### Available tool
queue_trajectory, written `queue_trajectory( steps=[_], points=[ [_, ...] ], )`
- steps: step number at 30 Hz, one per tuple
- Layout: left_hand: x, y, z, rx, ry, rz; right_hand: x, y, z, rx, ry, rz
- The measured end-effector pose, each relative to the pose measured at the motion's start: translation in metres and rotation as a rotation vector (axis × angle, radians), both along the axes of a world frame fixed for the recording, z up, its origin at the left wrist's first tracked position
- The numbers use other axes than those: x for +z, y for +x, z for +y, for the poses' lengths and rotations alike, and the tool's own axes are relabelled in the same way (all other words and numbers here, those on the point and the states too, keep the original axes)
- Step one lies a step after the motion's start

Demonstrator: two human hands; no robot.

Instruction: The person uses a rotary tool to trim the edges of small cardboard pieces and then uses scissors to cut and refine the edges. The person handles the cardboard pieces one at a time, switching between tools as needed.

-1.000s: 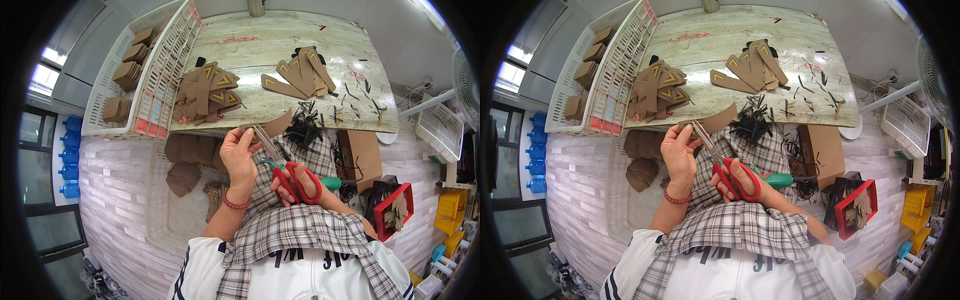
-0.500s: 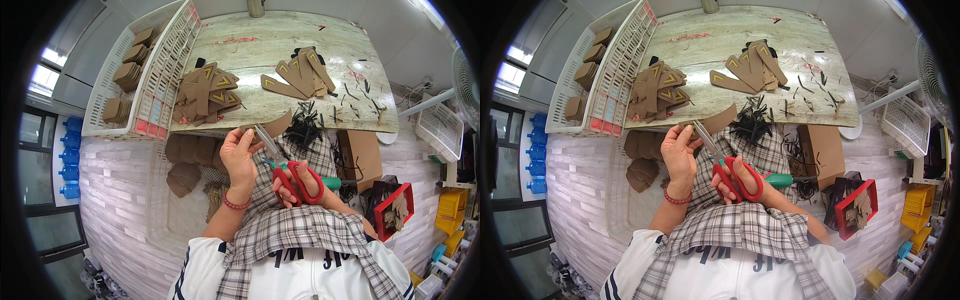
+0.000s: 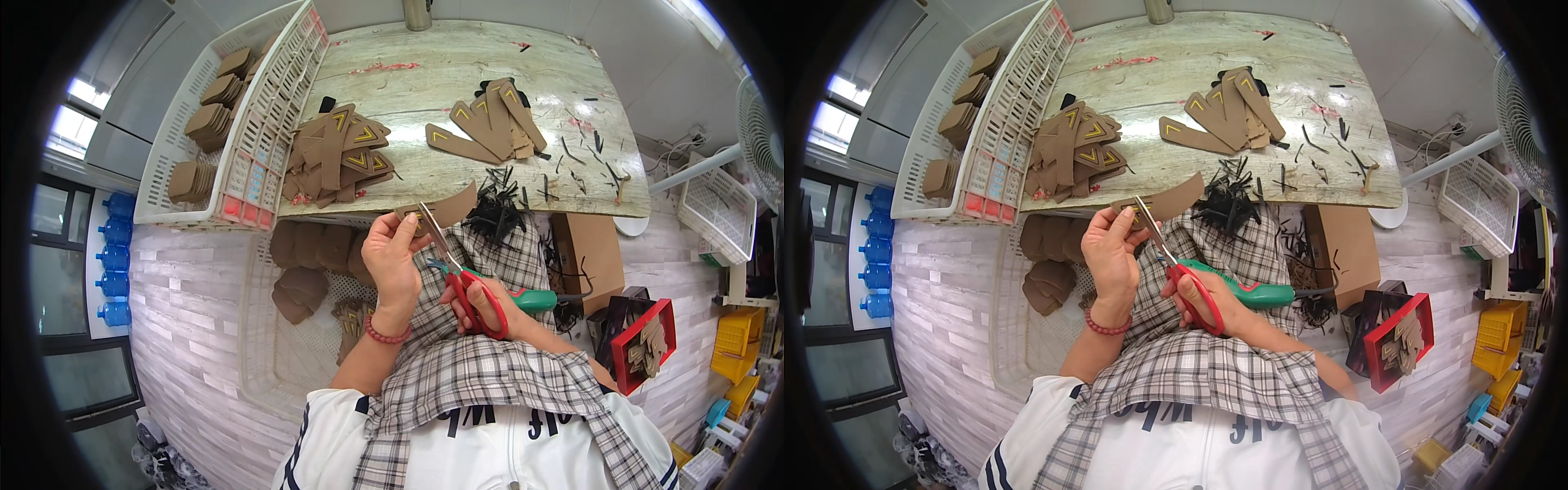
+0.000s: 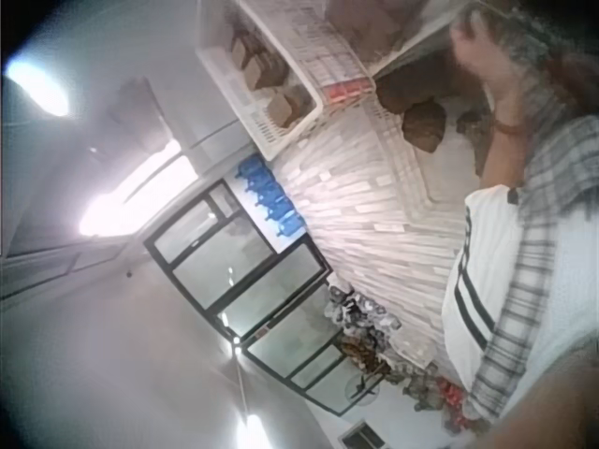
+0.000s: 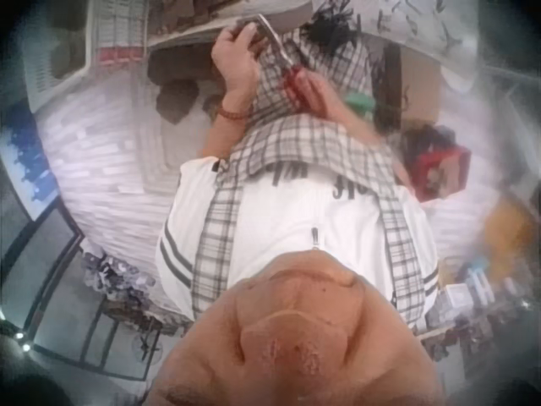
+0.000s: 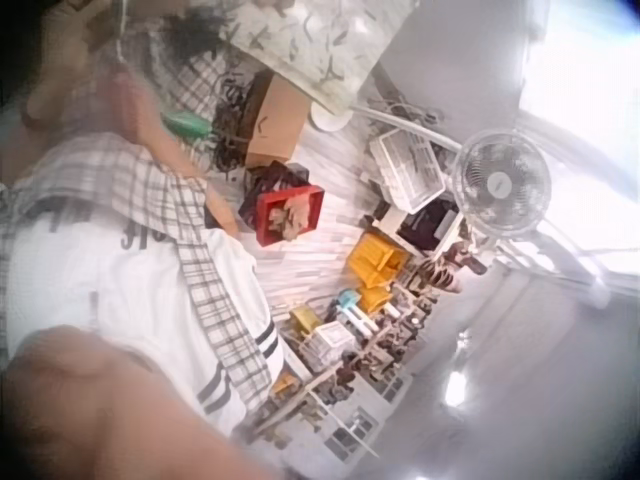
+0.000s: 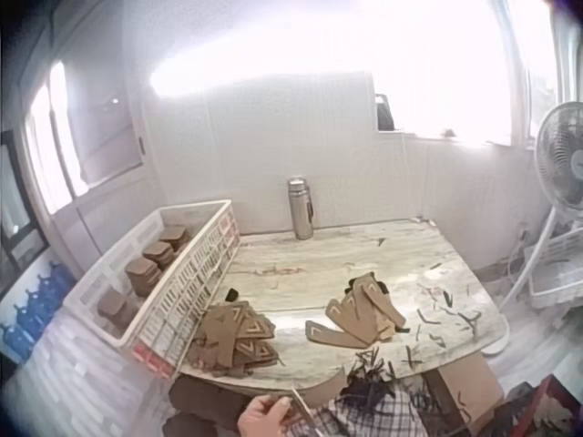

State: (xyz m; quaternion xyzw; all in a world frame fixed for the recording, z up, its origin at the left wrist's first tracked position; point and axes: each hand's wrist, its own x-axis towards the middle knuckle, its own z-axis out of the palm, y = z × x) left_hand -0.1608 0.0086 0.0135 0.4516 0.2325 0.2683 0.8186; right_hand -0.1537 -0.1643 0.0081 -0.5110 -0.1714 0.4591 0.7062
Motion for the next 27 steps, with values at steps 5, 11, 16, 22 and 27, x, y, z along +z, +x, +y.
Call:
queue_trajectory(
  steps=[5,11,16,22,27],
  points=[
    [0.004,-0.012,-0.029,-0.087,-0.138,0.034,0.001,0.019,0.002,-0.312,0.008,-0.083],
    [0.005,-0.002,-0.002,-0.001,-0.038,-0.006,0.005,0.005,-0.007,0.093,0.025,0.001],
    [0.009,-0.003,-0.002,-0.023,-0.031,-0.029,0.005,0.007,-0.007,0.151,0.018,0.073],
    [0.007,-0.002,-0.003,-0.025,-0.042,-0.037,0.0,0.007,-0.007,0.168,0.076,0.143],
    [0.006,-0.002,-0.003,-0.021,-0.043,-0.039,-0.001,0.006,-0.007,0.162,0.112,0.199]
  ],
)
